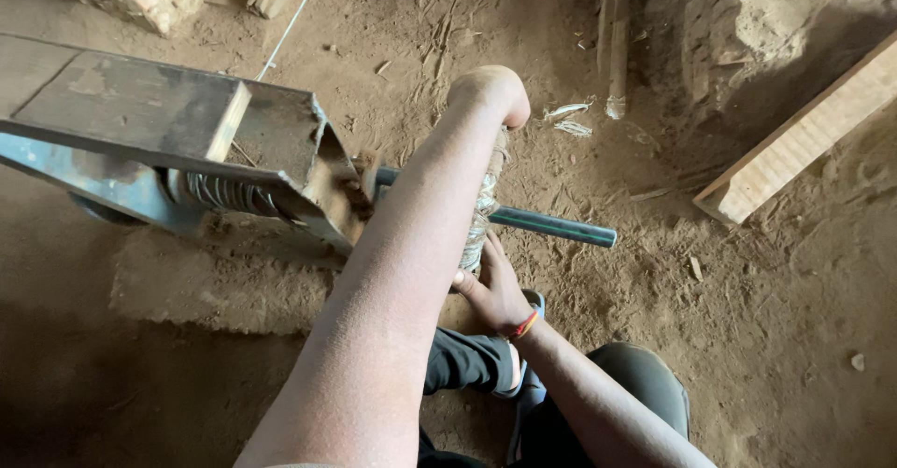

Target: The person winds fiber onto a rotating spindle by hand while holding a guide rod.

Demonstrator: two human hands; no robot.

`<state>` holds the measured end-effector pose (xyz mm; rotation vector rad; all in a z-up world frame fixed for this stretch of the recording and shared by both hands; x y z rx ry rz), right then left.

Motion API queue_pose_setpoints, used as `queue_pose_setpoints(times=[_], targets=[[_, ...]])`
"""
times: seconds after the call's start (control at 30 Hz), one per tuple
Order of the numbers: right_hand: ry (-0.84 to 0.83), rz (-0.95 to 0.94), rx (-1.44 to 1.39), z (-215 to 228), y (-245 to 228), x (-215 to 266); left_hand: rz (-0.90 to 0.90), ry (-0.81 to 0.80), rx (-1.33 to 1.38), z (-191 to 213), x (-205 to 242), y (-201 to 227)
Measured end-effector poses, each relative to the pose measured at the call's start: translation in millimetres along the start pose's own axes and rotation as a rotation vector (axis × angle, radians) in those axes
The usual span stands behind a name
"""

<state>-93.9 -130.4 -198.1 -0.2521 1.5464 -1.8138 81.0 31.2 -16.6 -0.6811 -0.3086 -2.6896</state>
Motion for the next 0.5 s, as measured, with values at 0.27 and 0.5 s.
queue_pose_setpoints(times=[0.27, 0.5], targets=[[-0.267, -0.115, 0.170, 21, -4, -2, 0.020, 0.033, 0.049, 0, 5, 0], [-0.375, 0.078, 0.146, 14, 51, -9, 0.010, 0.040, 0.053, 1, 7, -2]])
Point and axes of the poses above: each hand's wrist, its own x-axis away from the middle knuckle, its own z-axis out of the back of the hand, y = z × x, the point moved 1 cm from there along -x, towards the middle knuckle, and after that the axes turned 3 degrees about y, right-handed, at the moved point
